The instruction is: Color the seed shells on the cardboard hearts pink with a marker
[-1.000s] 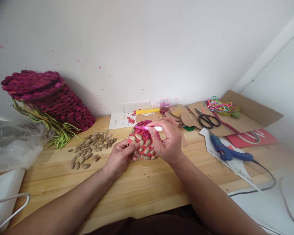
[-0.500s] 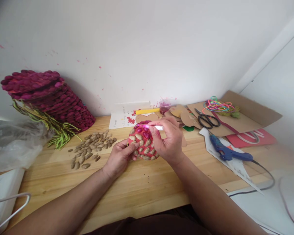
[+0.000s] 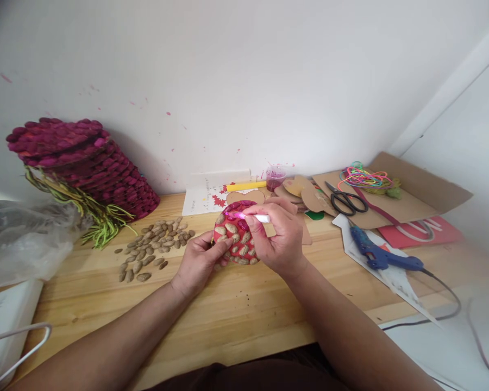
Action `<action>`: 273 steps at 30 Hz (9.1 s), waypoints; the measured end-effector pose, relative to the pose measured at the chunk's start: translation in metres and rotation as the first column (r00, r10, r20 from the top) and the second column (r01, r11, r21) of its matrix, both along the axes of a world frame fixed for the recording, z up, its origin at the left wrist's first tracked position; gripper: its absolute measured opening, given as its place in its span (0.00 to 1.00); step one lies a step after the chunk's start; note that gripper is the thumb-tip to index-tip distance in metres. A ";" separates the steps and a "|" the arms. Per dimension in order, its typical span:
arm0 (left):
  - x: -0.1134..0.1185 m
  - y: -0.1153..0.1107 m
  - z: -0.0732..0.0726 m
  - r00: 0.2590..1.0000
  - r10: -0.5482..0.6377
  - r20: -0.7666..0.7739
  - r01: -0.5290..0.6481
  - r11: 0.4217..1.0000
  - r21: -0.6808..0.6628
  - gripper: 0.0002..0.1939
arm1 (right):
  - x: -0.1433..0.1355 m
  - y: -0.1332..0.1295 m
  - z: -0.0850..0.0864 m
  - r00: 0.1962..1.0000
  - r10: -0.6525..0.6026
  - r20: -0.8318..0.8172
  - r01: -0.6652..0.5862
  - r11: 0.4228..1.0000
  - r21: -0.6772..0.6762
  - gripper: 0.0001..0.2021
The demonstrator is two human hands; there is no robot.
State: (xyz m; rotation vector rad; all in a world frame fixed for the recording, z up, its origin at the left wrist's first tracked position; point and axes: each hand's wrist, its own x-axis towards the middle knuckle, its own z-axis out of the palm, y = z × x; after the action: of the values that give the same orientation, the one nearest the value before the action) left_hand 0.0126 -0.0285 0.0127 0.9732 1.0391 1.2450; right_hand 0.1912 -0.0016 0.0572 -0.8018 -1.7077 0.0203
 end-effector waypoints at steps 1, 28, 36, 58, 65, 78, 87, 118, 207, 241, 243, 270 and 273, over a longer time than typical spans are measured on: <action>0.000 0.000 -0.001 1.000 0.004 -0.009 -0.004 1.000 0.005 0.21 | 0.000 0.000 0.000 1.000 -0.003 0.000 0.003 1.000 0.003 0.06; 0.000 0.002 -0.007 0.999 0.011 -0.047 -0.011 1.000 0.009 0.22 | 0.001 0.000 0.000 1.000 0.005 -0.007 -0.005 1.000 0.002 0.07; -0.001 0.004 -0.009 0.998 0.014 -0.055 -0.013 1.000 0.021 0.21 | -0.001 0.001 0.000 0.999 -0.011 -0.030 0.011 1.000 -0.020 0.06; 0.000 0.002 -0.008 0.999 0.005 -0.049 -0.005 1.000 0.008 0.21 | 0.001 0.001 -0.001 0.997 -0.054 -0.051 0.052 0.998 -0.038 0.04; 0.000 0.002 -0.006 1.000 0.011 0.001 -0.011 1.000 -0.007 0.20 | 0.000 0.001 -0.001 0.996 -0.070 -0.054 0.068 0.997 -0.026 0.05; -0.001 0.002 -0.004 0.999 0.004 0.041 -0.003 1.000 -0.029 0.21 | -0.001 0.002 -0.001 0.999 -0.033 -0.024 0.033 0.999 -0.022 0.05; -0.003 0.005 0.000 0.995 -0.021 0.101 0.026 0.998 -0.049 0.21 | 0.000 0.002 -0.002 0.997 -0.076 -0.031 0.075 0.997 -0.031 0.05; -0.003 0.005 0.001 0.995 -0.029 0.092 0.035 0.997 -0.063 0.22 | -0.002 0.001 0.000 0.996 -0.086 0.023 0.086 0.996 0.010 0.05; 0.002 0.012 -0.011 0.999 0.027 0.041 -0.026 1.000 -0.007 0.26 | 0.056 0.169 0.024 0.658 -0.453 0.601 0.735 0.562 -0.380 0.16; 0.002 0.010 -0.011 1.000 0.006 0.010 -0.007 0.999 0.051 0.25 | 0.009 0.026 0.039 0.979 -0.072 -0.193 0.014 0.957 -0.288 0.12; 0.002 0.010 -0.011 1.000 0.009 0.008 -0.009 0.998 0.055 0.25 | -0.003 0.006 0.035 0.988 -0.005 -0.156 -0.039 0.959 -0.281 0.10; 0.003 0.004 -0.008 0.960 0.170 -0.222 -0.078 0.925 0.372 0.09 | -0.004 -0.007 0.015 0.994 -0.034 0.106 0.031 0.999 0.021 0.08; 0.003 0.004 -0.008 0.946 0.201 -0.256 -0.087 0.914 0.397 0.09 | -0.003 -0.011 0.016 0.988 -0.041 0.147 0.033 0.998 0.053 0.08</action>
State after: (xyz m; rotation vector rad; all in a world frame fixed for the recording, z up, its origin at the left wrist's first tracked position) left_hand 0.0153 -0.0245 0.0050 1.4361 1.1348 1.4932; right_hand 0.1881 -0.0123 0.0736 -0.8142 -1.8253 -0.1098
